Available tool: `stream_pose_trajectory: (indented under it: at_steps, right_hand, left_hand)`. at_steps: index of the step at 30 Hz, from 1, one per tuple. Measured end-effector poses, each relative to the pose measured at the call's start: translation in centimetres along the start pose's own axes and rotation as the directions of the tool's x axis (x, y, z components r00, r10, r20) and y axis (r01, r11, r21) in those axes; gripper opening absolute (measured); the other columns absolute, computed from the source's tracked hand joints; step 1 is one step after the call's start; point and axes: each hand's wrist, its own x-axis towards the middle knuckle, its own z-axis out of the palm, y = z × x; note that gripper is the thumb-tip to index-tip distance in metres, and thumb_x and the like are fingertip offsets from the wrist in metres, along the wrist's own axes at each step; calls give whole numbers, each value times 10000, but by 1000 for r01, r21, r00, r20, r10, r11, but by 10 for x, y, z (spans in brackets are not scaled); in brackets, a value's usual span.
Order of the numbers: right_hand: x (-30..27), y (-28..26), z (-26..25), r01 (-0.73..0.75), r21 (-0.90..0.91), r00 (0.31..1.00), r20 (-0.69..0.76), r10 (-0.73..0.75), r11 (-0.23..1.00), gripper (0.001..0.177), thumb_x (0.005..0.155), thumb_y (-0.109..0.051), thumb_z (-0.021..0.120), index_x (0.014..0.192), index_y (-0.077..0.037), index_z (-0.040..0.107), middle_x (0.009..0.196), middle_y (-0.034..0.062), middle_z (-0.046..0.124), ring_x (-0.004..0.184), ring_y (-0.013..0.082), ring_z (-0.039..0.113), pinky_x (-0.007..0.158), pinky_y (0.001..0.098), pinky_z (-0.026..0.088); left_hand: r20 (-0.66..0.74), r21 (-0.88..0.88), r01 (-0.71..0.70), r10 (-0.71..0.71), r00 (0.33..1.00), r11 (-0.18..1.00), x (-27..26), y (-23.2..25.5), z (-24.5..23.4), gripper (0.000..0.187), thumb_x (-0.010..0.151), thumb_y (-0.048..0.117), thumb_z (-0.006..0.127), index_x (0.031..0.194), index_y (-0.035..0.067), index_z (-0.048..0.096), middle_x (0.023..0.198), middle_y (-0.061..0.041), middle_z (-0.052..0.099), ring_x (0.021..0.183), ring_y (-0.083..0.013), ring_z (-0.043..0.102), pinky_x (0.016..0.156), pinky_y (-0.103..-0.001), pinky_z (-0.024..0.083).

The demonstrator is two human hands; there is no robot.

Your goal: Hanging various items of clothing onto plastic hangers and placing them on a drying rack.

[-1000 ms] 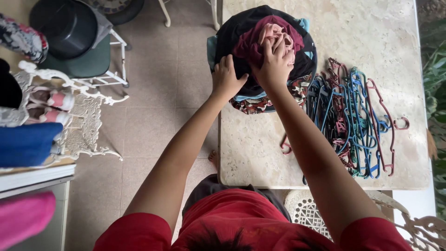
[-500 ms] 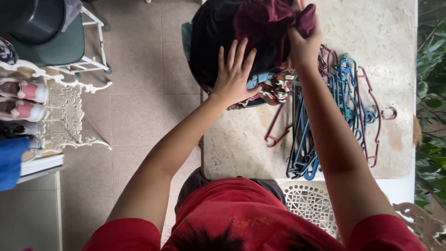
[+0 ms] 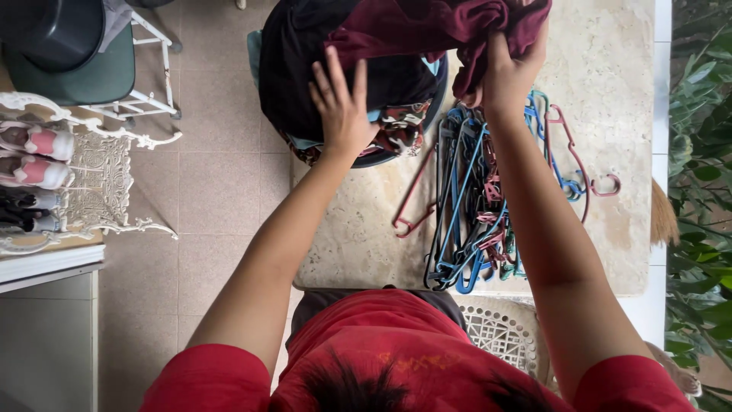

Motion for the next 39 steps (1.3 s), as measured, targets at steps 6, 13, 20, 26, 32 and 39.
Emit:
stream_pose_trajectory:
  at_steps: [6,13,20,26,32,39]
  right_hand:
    - [4,20,-8,9,166,991,-133,14,986,405,1056,24,650,1435,25,510,1296,108,666,1169,186,641,1069,322,502]
    - [6,21,7,37,225,985,-173,2,974,407,1061,-32,664,1428,33,499,1301,114,666,1177,193,643,1077,320,498]
    - [-36,30,78,-149,347,979,-78,187,926,393,1034,-134,699,1362,39,570,1244,100,683,1125,187,648,1031,318,513]
    - [-76,113,137,-210,-178,970,84,227,961,418,971,-207,738,1296,1,577,1186,132,647,1098,232,625,1017,368,497]
    - [-72,134,92,-53,-702,944,197,266,710,763,541,-53,845,1255,65,603,1214,309,569,1070,420,562,903,480,485]
    - [-46,90,30,-587,-107,785,165,597,802,397,848,130,495,1187,-17,643,1062,112,746,903,183,692,816,295,567]
  left_hand:
    - [-34,-34,119,-120,992,992,4,-24,-2,978,667,172,907,1471,28,369,1426,-287,427,1315,-500,465,1048,-629,427]
    - [-254,-475,192,-342,905,859,62,-75,-74,432,810,-143,625,1200,36,580,1001,-148,717,927,-297,737,853,-400,562]
    - [-564,-667,-198,-313,765,718,120,-146,-89,178,917,-138,658,1035,-55,554,900,-119,612,816,-228,550,788,-334,481]
    - [-564,-682,-150,-385,731,716,123,-94,-128,265,916,-150,621,1140,-103,488,990,-163,531,968,-235,503,910,-362,406]
    - [-140,-252,-27,-9,990,967,34,-46,-38,651,768,-22,720,1356,13,443,1342,-237,518,1257,-399,554,1086,-454,469]
    - [-61,-331,-105,90,994,938,12,-43,-41,800,766,175,857,1375,-16,374,1377,-274,425,1223,-463,499,1021,-558,438]
